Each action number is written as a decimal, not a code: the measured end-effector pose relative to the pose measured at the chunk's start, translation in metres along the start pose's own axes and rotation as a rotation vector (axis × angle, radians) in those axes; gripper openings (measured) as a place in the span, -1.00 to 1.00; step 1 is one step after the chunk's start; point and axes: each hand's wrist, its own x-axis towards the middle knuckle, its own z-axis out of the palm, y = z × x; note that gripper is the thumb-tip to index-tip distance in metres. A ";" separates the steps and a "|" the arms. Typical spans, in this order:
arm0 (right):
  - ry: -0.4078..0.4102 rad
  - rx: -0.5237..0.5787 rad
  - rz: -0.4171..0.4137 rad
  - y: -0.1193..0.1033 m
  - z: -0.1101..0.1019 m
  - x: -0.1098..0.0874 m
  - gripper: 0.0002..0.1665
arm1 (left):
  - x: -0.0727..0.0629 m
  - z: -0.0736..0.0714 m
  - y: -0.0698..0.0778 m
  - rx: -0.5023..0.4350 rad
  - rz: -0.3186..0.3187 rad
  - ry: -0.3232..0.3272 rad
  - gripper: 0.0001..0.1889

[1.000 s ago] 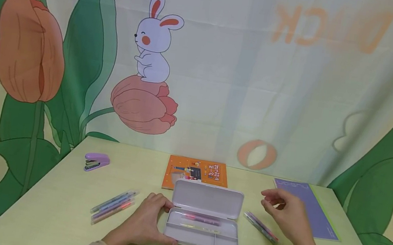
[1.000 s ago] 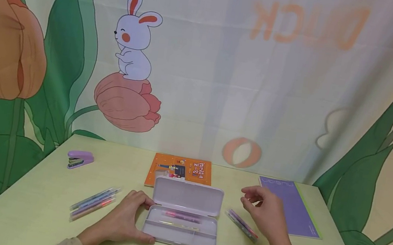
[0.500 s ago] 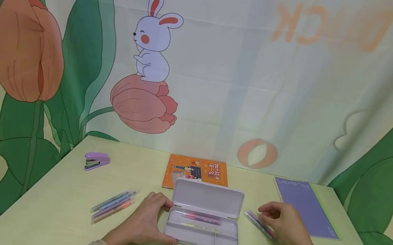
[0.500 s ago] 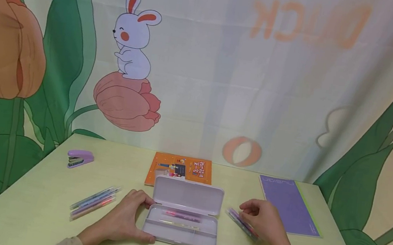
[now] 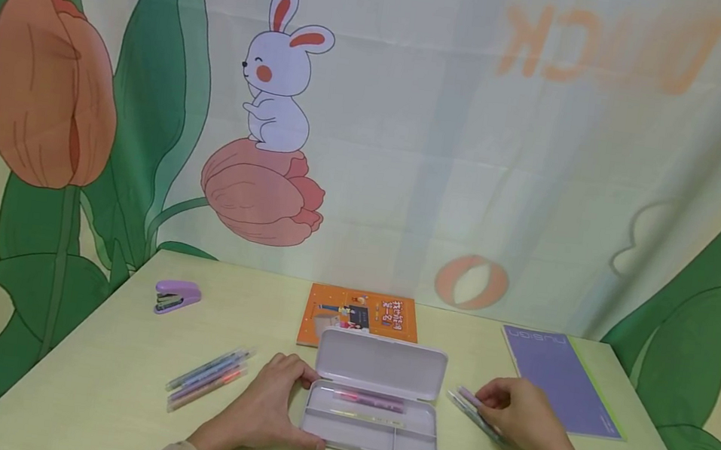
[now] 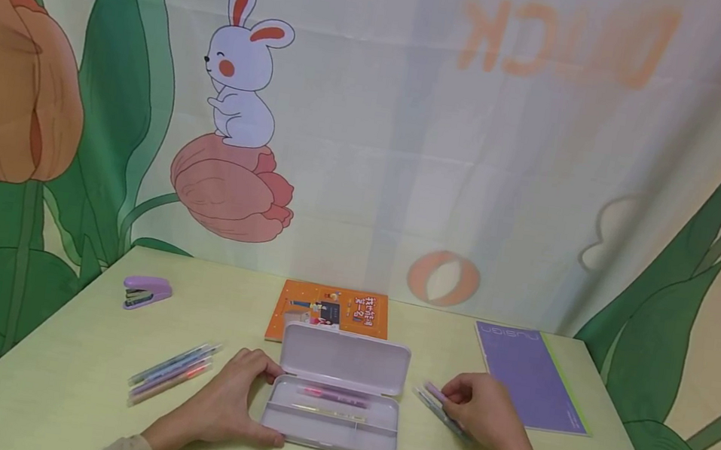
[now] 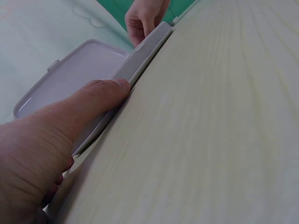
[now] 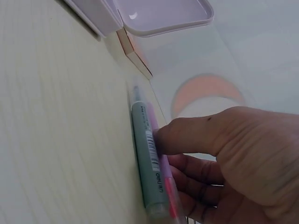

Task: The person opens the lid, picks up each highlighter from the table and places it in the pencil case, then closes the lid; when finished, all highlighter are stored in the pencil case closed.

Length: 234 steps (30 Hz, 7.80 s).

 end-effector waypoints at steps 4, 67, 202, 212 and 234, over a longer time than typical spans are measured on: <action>0.001 0.004 0.010 -0.001 -0.001 0.000 -0.90 | 0.000 -0.001 0.001 -0.004 -0.002 -0.004 0.01; -0.015 0.173 -0.397 -0.119 0.068 0.010 -0.79 | 0.001 -0.001 0.000 -0.016 -0.031 -0.023 0.03; 0.109 0.167 -0.400 -0.129 0.036 0.000 -0.68 | 0.003 -0.001 0.001 -0.023 -0.024 -0.023 0.03; 0.022 0.146 -0.403 -0.124 0.060 0.002 -0.73 | 0.003 -0.001 0.002 -0.013 -0.034 -0.022 0.04; 0.069 0.123 -0.362 -0.100 0.055 -0.006 -0.77 | 0.000 0.000 0.001 -0.021 -0.018 -0.007 0.02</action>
